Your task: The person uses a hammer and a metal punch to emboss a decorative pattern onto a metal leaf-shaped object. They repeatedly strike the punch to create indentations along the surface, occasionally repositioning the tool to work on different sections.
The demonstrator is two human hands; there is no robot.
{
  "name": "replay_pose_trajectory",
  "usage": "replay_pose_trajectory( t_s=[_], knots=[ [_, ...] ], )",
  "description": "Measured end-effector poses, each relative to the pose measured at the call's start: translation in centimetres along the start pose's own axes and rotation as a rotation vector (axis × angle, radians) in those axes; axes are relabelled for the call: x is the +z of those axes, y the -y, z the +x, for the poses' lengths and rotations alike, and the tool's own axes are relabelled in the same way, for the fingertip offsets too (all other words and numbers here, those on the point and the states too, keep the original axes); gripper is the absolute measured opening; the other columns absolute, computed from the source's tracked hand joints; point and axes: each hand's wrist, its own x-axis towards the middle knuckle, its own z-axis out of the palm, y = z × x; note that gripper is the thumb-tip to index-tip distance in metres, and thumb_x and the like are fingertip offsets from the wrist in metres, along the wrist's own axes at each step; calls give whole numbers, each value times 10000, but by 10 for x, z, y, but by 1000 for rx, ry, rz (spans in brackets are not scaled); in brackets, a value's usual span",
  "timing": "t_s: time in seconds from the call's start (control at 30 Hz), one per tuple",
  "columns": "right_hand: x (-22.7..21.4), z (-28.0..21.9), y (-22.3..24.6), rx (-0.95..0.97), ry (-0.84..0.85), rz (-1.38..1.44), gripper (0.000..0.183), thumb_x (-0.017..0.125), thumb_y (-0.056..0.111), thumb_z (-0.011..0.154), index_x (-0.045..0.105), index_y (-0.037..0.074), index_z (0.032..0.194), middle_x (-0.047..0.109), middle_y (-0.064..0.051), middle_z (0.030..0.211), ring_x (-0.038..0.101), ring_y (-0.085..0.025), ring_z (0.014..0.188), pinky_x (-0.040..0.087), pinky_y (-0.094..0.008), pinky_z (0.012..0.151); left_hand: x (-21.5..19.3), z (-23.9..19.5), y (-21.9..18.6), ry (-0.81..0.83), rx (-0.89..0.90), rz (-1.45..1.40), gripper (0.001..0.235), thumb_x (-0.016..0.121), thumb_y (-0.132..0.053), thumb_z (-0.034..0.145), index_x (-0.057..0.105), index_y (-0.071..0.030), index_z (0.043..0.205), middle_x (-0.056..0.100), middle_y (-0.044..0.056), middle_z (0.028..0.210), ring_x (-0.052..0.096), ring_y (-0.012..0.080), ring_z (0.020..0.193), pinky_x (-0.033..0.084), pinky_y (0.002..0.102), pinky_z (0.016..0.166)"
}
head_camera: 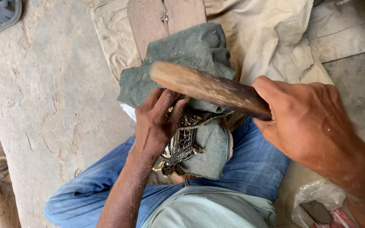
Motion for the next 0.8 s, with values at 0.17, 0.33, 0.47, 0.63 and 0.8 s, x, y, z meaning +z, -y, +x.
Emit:
replay_pose_trajectory(
  t_s=[0.17,0.33,0.47,0.63,0.8],
  knots=[
    [-6,10,8,68,-270,325,243,790,152,912,605,9,976,592,-73,627,568,-157,480,486,-336,446,-3,-4,3,31,-57,-62,368,768,-100,975,619,-57,1308,701,128,1050,733,275,855,579,381,707],
    [-11,15,10,-120,-296,253,262,796,160,807,629,29,960,586,-39,599,591,-145,477,496,-362,464,-7,9,-2,51,-13,-66,334,765,-106,983,631,-67,1287,707,122,1054,727,279,861,586,381,734],
    [2,11,6,114,15,160,242,793,225,918,616,69,972,576,-26,656,599,-148,507,521,-313,462,-9,1,-1,89,-67,-75,350,763,-116,965,641,-62,1289,703,122,1012,726,288,843,578,389,706],
    [6,1,-11,3,-197,316,313,806,160,824,595,-1,991,609,-60,679,610,-154,466,493,-325,442,-12,9,3,92,16,-69,319,741,-126,994,622,-71,1285,701,130,1064,715,312,880,577,397,731],
    [14,-11,-25,123,-50,164,370,865,219,809,635,43,1039,630,-64,641,624,-193,500,529,-357,466,-13,11,6,148,-1,-95,313,735,-139,999,625,-80,1286,688,138,1041,718,311,869,581,400,745]
  ],
)
